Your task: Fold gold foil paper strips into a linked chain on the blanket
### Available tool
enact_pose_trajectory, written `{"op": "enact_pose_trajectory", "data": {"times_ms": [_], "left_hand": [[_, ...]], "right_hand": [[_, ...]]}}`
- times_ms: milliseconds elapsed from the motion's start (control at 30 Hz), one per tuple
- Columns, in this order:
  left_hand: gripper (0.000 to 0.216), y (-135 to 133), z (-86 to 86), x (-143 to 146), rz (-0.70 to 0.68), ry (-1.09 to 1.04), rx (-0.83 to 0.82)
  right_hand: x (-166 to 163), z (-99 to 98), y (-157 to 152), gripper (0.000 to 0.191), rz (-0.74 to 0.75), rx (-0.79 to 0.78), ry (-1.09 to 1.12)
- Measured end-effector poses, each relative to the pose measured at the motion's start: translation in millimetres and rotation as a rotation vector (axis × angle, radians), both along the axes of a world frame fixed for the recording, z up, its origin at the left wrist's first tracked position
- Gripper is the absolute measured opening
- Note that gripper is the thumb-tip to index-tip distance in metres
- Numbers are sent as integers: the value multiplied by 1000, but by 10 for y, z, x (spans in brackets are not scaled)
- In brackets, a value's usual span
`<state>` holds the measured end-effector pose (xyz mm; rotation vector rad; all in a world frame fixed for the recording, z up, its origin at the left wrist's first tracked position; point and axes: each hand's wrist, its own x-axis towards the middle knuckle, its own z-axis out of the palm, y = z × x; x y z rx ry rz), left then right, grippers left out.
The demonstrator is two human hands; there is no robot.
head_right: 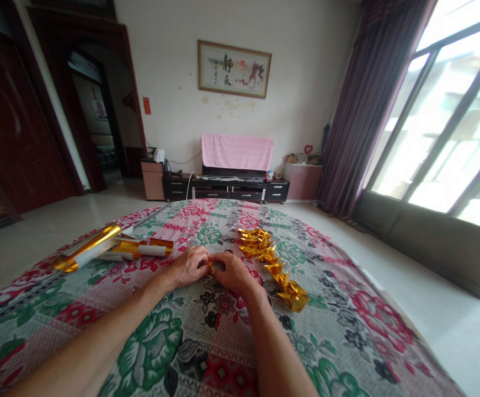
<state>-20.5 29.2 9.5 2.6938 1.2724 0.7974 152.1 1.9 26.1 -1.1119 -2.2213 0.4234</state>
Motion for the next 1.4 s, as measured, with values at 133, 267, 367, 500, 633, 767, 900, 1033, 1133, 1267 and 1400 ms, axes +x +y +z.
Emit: {"op": "enact_pose_trajectory", "data": {"times_ms": [133,267,367,500,633,767,900,1033,1133,1267,1400], "left_hand": [[9,3,-6,3,0,7,8],[9,2,-9,5,4,10,16],[9,-3,-5,6,12,29,21],[10,-12,3,7,12,41,24],[9,-9,0,3,-4,25,21],[9,-4,-3,3,-8,24,15],[9,-15,6,11,2,18,4],[9,-10,0,10,19,-26,-16],[6,14,-17,-6,33,-57,-39],[7,46,-33,-26,23,-76,-68],[8,62,-28,-30,-10,-107,-107]], "right_hand": [[3,-11,10,38,14,-5,9],[10,-20,17,39,12,-8,21],[15,-25,19,38,7,-2,30],[13,-5,5,33,17,-11,39],[-1,1,-4,25,6,-5,35],[-19,-40,15,22,-27,25,24],[-29,-73,35,25,-30,36,12],[-33,-68,33,27,-19,38,32],[-35,-61,29,29,-14,26,39],[-38,-69,32,31,-24,12,36],[-46,-70,23,29,-51,3,24]]}}
